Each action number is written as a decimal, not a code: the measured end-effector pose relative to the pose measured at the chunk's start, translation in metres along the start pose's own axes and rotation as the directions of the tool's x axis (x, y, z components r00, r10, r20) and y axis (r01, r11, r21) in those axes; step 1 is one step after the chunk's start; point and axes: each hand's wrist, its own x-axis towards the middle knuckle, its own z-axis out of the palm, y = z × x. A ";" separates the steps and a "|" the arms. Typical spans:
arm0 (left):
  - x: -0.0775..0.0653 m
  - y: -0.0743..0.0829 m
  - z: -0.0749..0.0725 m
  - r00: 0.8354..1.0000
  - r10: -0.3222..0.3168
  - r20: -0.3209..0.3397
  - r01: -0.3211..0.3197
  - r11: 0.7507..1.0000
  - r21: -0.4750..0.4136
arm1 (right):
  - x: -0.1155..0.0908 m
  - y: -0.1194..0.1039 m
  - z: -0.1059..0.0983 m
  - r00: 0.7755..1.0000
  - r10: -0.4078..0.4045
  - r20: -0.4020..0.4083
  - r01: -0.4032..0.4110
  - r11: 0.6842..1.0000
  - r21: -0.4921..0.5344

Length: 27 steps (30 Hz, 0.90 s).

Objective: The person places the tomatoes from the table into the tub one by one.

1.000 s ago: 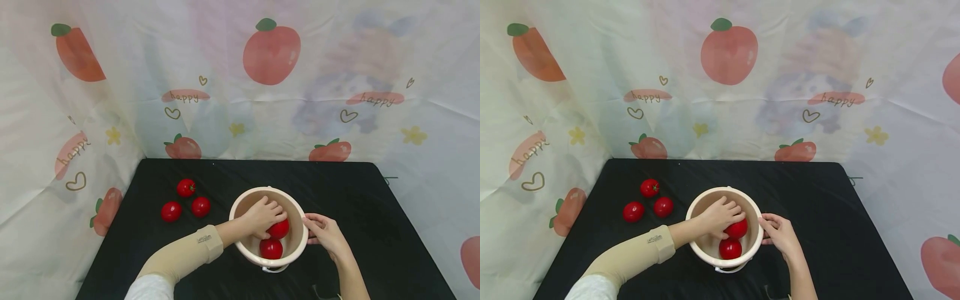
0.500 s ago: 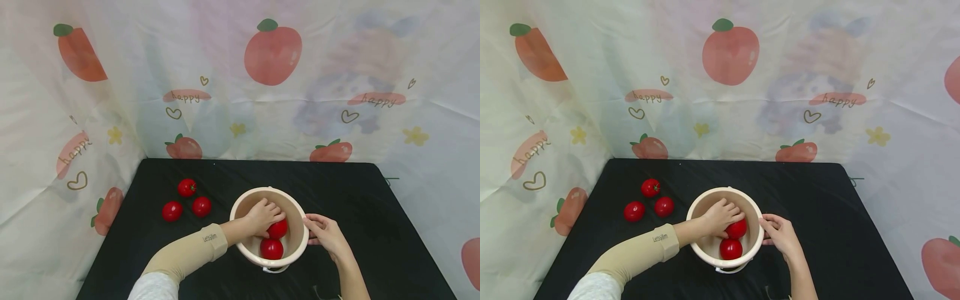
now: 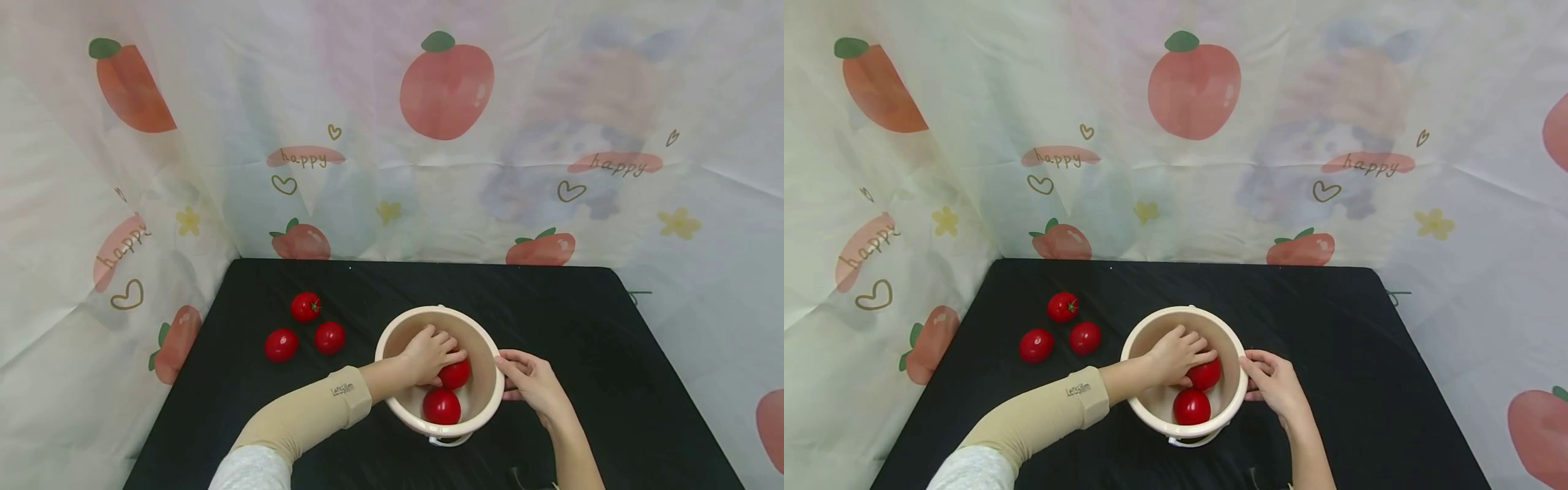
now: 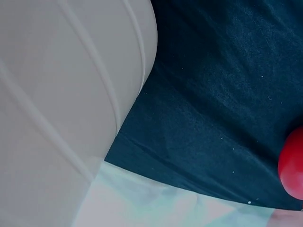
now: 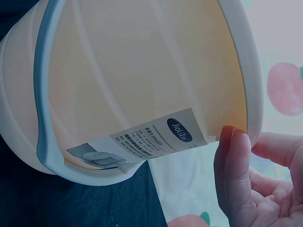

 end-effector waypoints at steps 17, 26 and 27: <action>-0.034 -0.029 -0.006 0.934 -0.148 -0.326 0.029 0.939 -0.343 | 0.001 0.000 0.000 1.000 0.005 0.005 -0.006 1.000 0.019; -0.099 -0.065 0.019 0.833 -0.468 -0.294 0.297 0.828 -0.476 | 0.001 0.002 -0.001 1.000 0.009 -0.006 -0.009 1.000 0.008; -0.106 -0.067 0.025 0.819 -0.505 -0.272 0.334 0.805 -0.490 | 0.001 0.002 -0.001 1.000 0.009 -0.007 -0.009 1.000 0.007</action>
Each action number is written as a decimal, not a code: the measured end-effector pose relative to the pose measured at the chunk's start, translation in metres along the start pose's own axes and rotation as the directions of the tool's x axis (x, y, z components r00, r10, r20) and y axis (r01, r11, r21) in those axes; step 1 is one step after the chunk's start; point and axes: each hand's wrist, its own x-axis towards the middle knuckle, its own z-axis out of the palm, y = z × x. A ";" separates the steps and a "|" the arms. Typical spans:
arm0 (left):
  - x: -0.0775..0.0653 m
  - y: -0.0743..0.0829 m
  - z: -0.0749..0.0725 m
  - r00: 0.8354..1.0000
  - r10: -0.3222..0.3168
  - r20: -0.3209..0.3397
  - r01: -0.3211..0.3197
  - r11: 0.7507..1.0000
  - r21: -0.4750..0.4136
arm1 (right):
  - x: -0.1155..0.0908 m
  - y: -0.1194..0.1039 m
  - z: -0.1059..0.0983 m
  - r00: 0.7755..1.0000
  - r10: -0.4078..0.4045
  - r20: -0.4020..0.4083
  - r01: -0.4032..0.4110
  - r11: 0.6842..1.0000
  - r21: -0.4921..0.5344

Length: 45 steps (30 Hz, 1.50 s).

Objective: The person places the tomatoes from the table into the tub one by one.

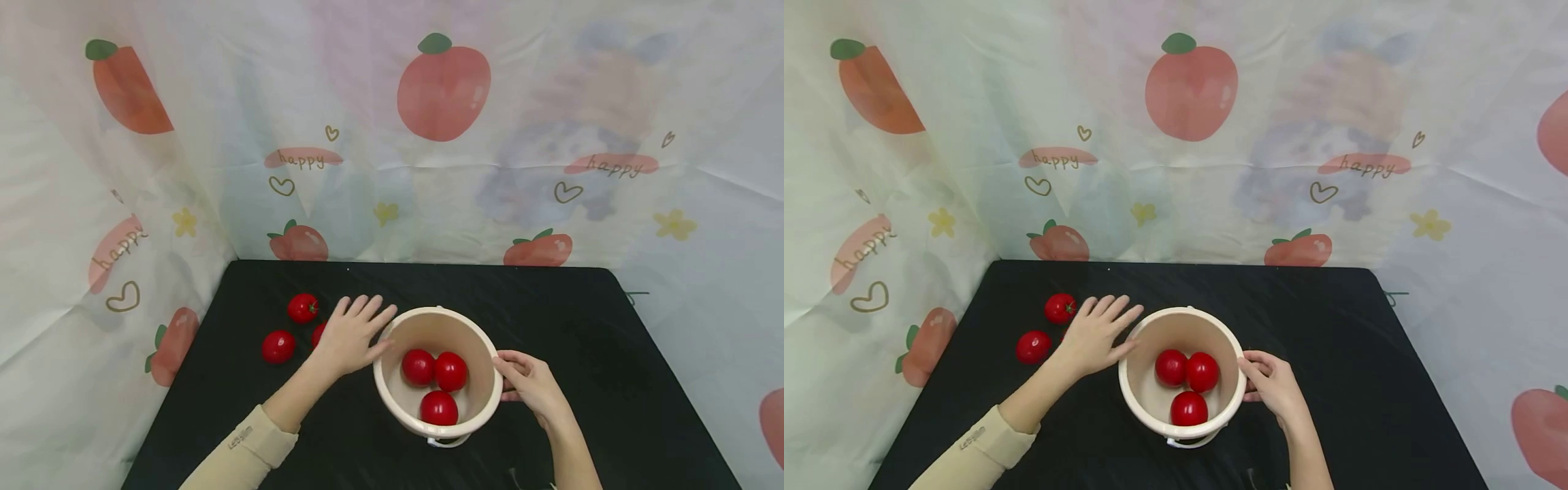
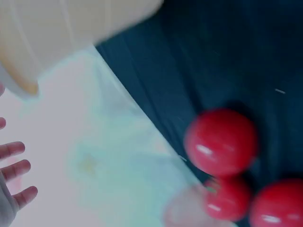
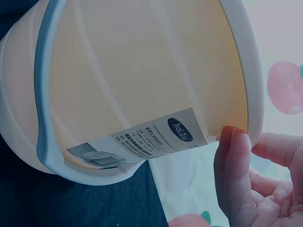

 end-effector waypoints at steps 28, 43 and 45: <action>-0.134 -0.102 0.078 0.734 -0.626 0.265 0.665 0.741 -0.090 | 0.000 0.001 0.001 1.000 0.013 0.000 -0.013 1.000 0.004; -0.151 -0.107 0.095 0.703 -0.625 0.338 0.692 0.712 -0.121 | 0.000 0.001 0.000 1.000 0.005 -0.003 -0.005 1.000 0.006; -0.153 -0.106 0.097 0.699 -0.623 0.351 0.694 0.709 -0.125 | 0.000 0.000 0.000 1.000 0.004 -0.001 -0.004 1.000 0.009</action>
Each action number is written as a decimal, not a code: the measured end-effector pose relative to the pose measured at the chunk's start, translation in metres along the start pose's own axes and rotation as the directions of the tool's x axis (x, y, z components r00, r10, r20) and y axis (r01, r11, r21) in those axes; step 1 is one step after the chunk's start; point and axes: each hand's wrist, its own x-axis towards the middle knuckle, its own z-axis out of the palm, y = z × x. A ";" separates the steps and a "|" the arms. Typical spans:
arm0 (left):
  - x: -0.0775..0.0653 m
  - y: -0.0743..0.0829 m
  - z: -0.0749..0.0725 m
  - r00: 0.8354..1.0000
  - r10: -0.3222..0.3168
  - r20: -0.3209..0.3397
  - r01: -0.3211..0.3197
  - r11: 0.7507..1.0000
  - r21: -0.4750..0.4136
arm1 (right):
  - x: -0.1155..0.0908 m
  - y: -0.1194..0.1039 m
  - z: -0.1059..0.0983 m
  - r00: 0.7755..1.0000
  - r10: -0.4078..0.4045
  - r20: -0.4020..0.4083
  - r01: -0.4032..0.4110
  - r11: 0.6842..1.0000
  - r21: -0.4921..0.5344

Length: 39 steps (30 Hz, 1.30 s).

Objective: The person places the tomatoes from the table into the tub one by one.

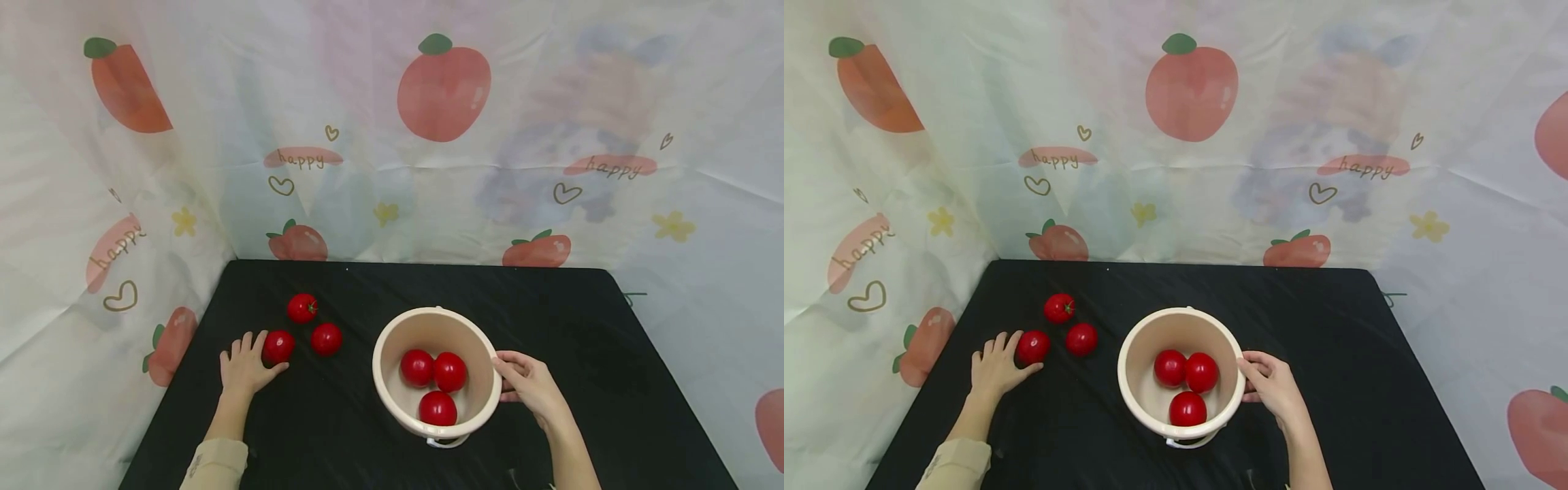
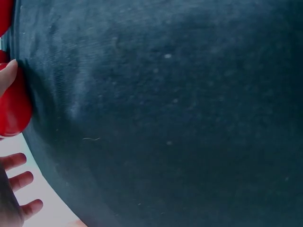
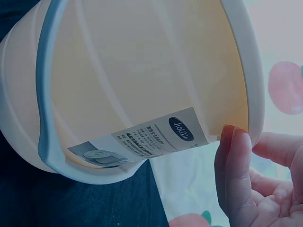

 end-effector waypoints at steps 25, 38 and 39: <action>0.005 0.006 0.001 0.993 0.039 -0.108 -0.044 0.998 -0.040 | 0.000 0.000 0.000 1.000 -0.007 0.007 0.007 1.000 -0.001; 0.023 0.066 -0.059 0.943 0.240 -0.230 -0.230 0.971 0.066 | -0.001 0.000 -0.001 1.000 -0.009 0.008 0.009 1.000 0.006; 0.023 0.072 -0.064 0.937 0.259 -0.236 -0.247 0.966 0.079 | -0.001 0.000 -0.001 1.000 -0.009 0.009 0.009 1.000 0.006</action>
